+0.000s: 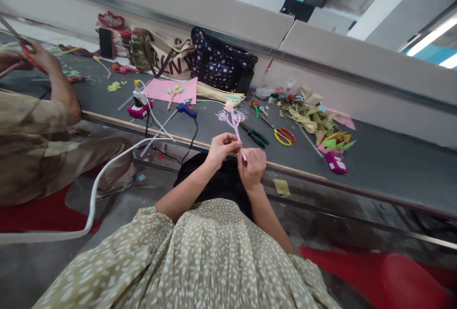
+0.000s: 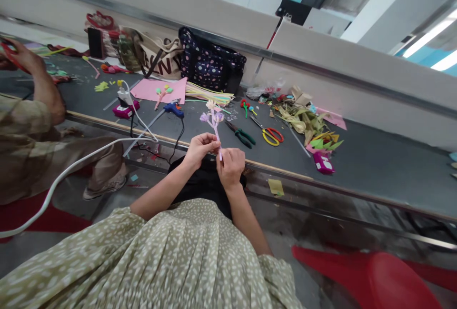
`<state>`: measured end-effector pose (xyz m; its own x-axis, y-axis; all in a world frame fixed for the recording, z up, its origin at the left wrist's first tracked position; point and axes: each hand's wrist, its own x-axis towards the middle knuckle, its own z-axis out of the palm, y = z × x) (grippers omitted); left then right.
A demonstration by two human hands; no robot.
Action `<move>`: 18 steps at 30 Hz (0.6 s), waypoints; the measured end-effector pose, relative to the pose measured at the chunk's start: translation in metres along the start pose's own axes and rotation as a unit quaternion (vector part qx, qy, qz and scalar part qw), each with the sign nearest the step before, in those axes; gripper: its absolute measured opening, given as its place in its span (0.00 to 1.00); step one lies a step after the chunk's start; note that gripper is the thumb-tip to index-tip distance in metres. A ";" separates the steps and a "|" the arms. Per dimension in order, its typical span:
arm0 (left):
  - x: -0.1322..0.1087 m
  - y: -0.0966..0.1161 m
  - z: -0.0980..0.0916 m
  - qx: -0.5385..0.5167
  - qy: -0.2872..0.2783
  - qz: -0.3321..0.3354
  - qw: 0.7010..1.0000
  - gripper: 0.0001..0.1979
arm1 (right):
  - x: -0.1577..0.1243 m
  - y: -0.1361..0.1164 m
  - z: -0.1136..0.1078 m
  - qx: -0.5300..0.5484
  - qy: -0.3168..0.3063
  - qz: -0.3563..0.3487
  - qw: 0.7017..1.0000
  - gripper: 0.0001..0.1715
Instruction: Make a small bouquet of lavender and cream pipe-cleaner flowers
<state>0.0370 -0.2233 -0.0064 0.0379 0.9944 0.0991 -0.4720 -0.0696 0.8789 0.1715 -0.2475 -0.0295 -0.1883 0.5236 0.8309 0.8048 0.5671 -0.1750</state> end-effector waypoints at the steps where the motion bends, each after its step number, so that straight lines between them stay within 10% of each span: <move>1: 0.000 0.001 0.001 0.005 0.000 0.005 1.000 0.19 | 0.001 0.000 -0.001 -0.018 0.000 -0.012 1.000 0.06; 18: 0.000 0.001 0.007 0.060 0.047 0.043 0.996 0.14 | 0.006 -0.006 0.002 -0.006 0.022 0.025 0.999 0.06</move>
<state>0.0428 -0.2235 -0.0024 -0.0834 0.9872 0.1363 -0.3609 -0.1574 0.9192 0.1644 -0.2465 -0.0249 -0.1225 0.5231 0.8434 0.8194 0.5327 -0.2114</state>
